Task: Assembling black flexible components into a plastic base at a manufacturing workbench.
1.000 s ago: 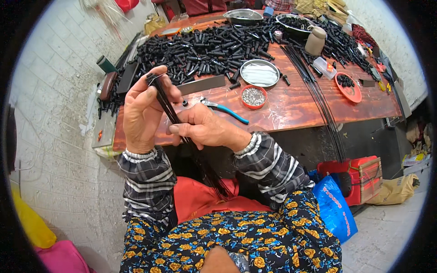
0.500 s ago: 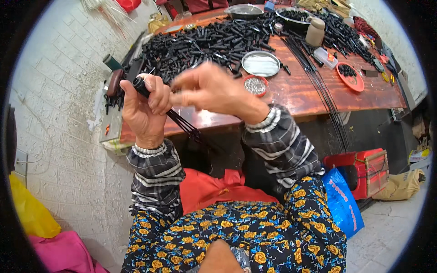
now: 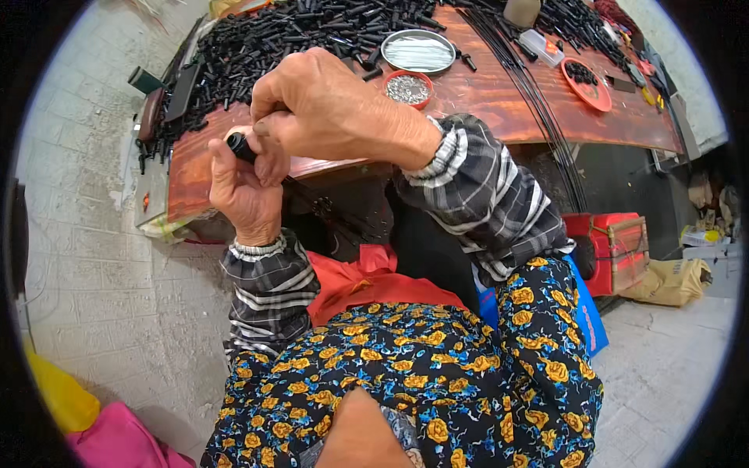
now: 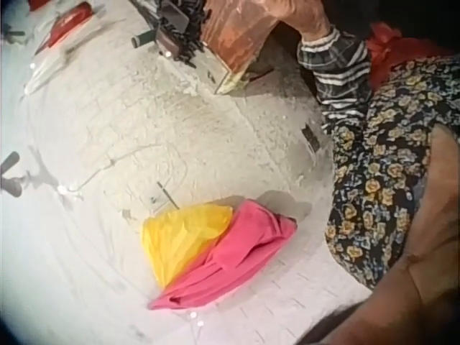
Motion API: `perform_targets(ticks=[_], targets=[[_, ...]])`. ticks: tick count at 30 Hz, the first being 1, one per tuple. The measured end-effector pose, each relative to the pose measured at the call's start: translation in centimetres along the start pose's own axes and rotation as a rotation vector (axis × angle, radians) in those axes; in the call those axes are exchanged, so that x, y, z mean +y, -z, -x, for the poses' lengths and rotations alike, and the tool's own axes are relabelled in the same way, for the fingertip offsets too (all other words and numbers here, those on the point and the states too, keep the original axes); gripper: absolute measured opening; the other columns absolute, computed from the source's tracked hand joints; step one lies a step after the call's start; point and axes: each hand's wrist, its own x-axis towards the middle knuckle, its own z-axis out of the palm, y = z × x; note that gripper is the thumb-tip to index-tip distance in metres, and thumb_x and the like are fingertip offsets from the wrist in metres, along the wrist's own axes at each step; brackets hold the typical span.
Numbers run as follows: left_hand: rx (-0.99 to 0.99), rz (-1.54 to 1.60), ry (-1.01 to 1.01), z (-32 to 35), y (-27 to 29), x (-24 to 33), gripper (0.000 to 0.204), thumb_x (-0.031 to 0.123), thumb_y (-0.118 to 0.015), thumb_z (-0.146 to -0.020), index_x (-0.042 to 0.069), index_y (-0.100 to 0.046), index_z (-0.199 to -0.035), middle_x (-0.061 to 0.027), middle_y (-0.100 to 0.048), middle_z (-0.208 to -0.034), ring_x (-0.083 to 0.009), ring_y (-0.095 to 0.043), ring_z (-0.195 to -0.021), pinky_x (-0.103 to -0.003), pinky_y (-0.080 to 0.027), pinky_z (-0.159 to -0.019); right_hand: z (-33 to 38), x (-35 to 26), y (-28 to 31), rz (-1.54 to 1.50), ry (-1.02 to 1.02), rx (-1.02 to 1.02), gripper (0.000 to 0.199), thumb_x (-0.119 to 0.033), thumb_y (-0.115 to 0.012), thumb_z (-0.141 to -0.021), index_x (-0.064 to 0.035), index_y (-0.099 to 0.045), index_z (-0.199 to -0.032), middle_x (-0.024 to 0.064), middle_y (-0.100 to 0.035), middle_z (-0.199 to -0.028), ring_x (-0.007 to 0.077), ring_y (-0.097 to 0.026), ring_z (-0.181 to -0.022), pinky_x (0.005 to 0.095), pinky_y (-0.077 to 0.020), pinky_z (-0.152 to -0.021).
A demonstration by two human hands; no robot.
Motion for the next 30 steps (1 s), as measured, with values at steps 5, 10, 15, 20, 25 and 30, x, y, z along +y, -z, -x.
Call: perform_targets(ticks=[5,10,15,20,25,30], targets=[[0.026,0.018,-0.023,1.9,2.7,0.1,0.05,0.046,-0.045,-0.096,-0.002,-0.054,-0.085,-0.0029,-0.043,-0.06,-0.0115,-0.037,-0.052,-0.025,-0.027,-0.047,3.5,4.4,-1.3,0.361,-0.324,-0.257,0.049,-0.034,-0.077,-0.071,0.0028,-0.063,-0.1,0.02,-0.064,-0.095,0.0296,-0.063,-0.088,0.0404,-0.0506,-0.072],[0.036,-0.122,-0.052,4.2,3.5,1.1,0.05,0.047,-0.045,-0.096,-0.001,-0.053,-0.087,-0.0057,-0.046,-0.064,-0.0139,-0.042,-0.056,-0.028,-0.036,-0.052,5.6,7.5,-4.4,0.672,-0.322,-0.304,0.047,-0.036,-0.076,-0.069,0.0036,-0.062,-0.089,0.0199,-0.062,-0.089,0.0352,-0.061,-0.085,0.045,-0.05,-0.072],[-0.006,-0.465,0.002,6.4,3.1,2.1,0.049,0.046,-0.046,-0.096,-0.003,-0.054,-0.092,-0.0122,-0.056,-0.082,-0.0182,-0.053,-0.074,-0.034,-0.044,-0.074,5.1,8.9,-4.8,0.602,-0.509,-0.301,0.035,-0.029,-0.073,-0.069,0.0029,-0.065,-0.08,0.0188,-0.064,-0.079,0.0366,-0.061,-0.077,0.0422,-0.0503,-0.07],[0.106,-0.366,0.094,7.5,2.7,1.6,0.047,0.045,-0.045,-0.097,-0.001,-0.053,-0.09,-0.0097,-0.051,-0.079,-0.0181,-0.049,-0.066,-0.032,-0.042,-0.063,5.5,8.0,-3.0,-0.13,-0.726,-0.22,0.031,-0.02,-0.067,-0.072,0.0037,-0.065,-0.092,0.0158,-0.065,-0.077,0.0258,-0.062,-0.063,0.0347,-0.0492,-0.06],[0.305,-0.145,-0.019,6.6,3.3,0.5,0.052,0.046,-0.043,-0.097,-0.002,-0.058,-0.086,-0.0043,-0.047,-0.059,-0.0093,-0.039,-0.051,-0.024,-0.029,-0.046,7.4,1.3,-3.5,-0.962,-0.872,-0.386,0.039,-0.024,-0.058,-0.086,0.0017,-0.057,-0.114,0.0064,-0.065,-0.074,0.0096,-0.057,-0.055,0.0194,-0.0396,-0.043],[0.443,-0.274,-0.015,5.4,1.9,0.0,0.064,0.056,-0.038,-0.096,-0.002,-0.065,-0.092,0.0002,-0.041,-0.051,-0.0057,-0.032,-0.044,-0.021,-0.024,-0.043,10.7,0.3,-7.0,-0.129,-0.457,-0.24,0.038,-0.002,-0.057,-0.079,-0.004,-0.054,-0.116,0.0181,-0.06,-0.082,0.0368,-0.06,-0.076,0.0407,-0.0472,-0.068]])
